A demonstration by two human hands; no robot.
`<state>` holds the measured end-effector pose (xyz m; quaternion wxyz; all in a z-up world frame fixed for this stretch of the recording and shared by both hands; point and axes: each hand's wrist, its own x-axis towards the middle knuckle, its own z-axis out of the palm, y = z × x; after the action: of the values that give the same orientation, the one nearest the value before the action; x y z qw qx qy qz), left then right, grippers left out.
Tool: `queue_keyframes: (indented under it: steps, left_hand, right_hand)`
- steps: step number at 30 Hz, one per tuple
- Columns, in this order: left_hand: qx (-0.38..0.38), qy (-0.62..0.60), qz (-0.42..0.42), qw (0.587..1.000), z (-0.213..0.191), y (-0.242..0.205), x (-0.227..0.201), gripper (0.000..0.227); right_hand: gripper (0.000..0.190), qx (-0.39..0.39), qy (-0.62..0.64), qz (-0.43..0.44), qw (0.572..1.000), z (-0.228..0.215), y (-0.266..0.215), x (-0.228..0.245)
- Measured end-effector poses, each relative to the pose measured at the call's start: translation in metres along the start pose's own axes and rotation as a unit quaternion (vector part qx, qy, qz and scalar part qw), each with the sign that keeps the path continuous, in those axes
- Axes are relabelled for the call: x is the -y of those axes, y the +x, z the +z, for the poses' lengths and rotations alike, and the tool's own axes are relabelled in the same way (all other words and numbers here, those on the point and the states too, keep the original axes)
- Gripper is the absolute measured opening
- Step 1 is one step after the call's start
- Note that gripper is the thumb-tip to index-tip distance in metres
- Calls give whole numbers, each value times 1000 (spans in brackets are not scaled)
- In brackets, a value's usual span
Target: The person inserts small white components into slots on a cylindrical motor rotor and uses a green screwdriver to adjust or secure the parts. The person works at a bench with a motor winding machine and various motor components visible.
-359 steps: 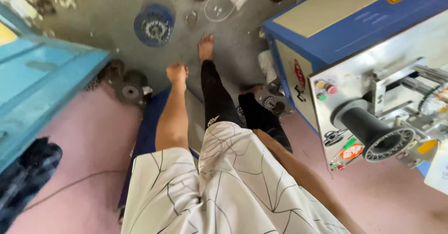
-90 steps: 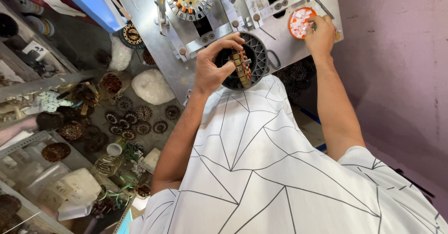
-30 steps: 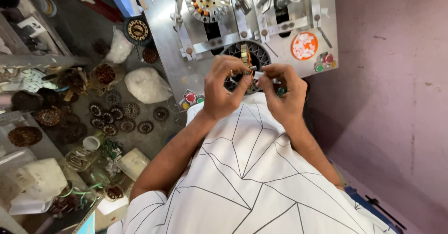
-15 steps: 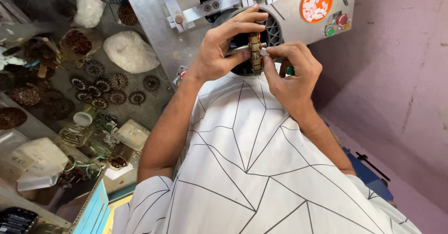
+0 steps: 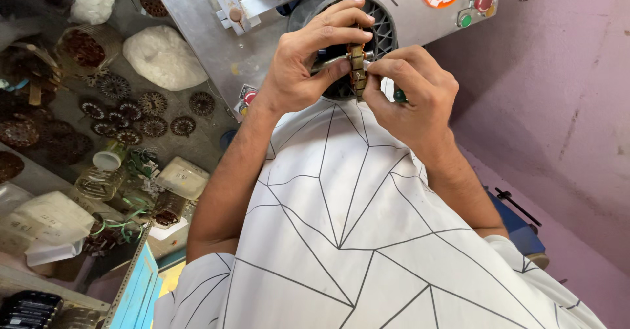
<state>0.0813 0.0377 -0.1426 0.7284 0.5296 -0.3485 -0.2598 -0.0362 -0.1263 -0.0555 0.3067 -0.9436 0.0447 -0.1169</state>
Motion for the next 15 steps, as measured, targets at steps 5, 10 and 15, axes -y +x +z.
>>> queue_keyframes:
  steps: [5,10,15]
  left_hand:
    - [-8,-18,0,1000,1,1,2,34]
    - [-9,-28,1,1000,-1,1,2,34]
    - [7,-45,-6,999,-5,-2,6,38]
  right_hand:
    - [21,34,-5,14,999,-4,6,1]
    - [18,89,2,45,995,-9,17,1]
    - [19,193,142,96,966,-25,36,-26]
